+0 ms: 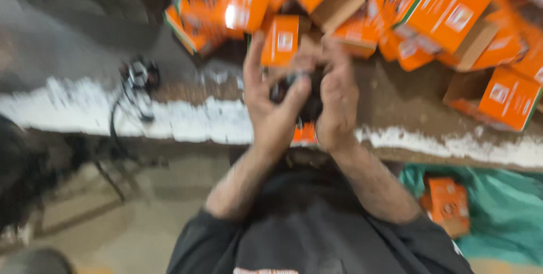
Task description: The person handles a magneto coil assembly at a workbench, arranges its wires, wraps it in a plastic sleeve, and places it into an orange spare-parts box, repeating the packing cycle with additional coil assemblies and boxes on the bench.
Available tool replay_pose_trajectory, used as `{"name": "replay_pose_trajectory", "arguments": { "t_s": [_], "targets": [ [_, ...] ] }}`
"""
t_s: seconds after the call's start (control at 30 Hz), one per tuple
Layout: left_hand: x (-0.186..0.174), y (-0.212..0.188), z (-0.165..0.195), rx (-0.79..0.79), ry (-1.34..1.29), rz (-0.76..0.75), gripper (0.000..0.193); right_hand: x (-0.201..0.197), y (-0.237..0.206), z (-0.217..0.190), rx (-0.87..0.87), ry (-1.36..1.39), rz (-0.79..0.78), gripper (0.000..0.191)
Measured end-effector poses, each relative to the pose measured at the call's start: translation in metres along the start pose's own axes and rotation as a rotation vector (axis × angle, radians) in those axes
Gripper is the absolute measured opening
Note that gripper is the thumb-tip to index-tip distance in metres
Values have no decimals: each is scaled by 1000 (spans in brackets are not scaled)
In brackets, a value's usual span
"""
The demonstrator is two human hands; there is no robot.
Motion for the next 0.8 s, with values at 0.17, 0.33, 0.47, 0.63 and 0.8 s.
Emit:
{"name": "replay_pose_trajectory", "arguments": {
  "t_s": [0.17,0.33,0.47,0.63,0.8],
  "targets": [
    [14,-22,-27,-62,-304,179,79,13,-37,21,-62,-66,135,80],
    [10,-12,-26,-26,-315,-23,68,-17,-28,27,-16,-126,2,87],
    [11,7,-36,-4,-173,-451,60,-46,-31,17,32,-348,-241,90],
    [28,-11,-55,-168,-325,-516,43,-44,-28,7,47,-212,-202,97],
    [28,-23,-55,-193,-529,-171,39,-18,-35,13,22,221,62,102]
  ]
}}
Point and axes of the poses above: each hand's wrist, its own y-axis towards the middle knuckle, its own x-axis out of the palm, z = x × y, the point moved 8 cm from there along y, towards the middle knuckle, and after that the axes turned 9 degrees about x, right-handed, at the moved point
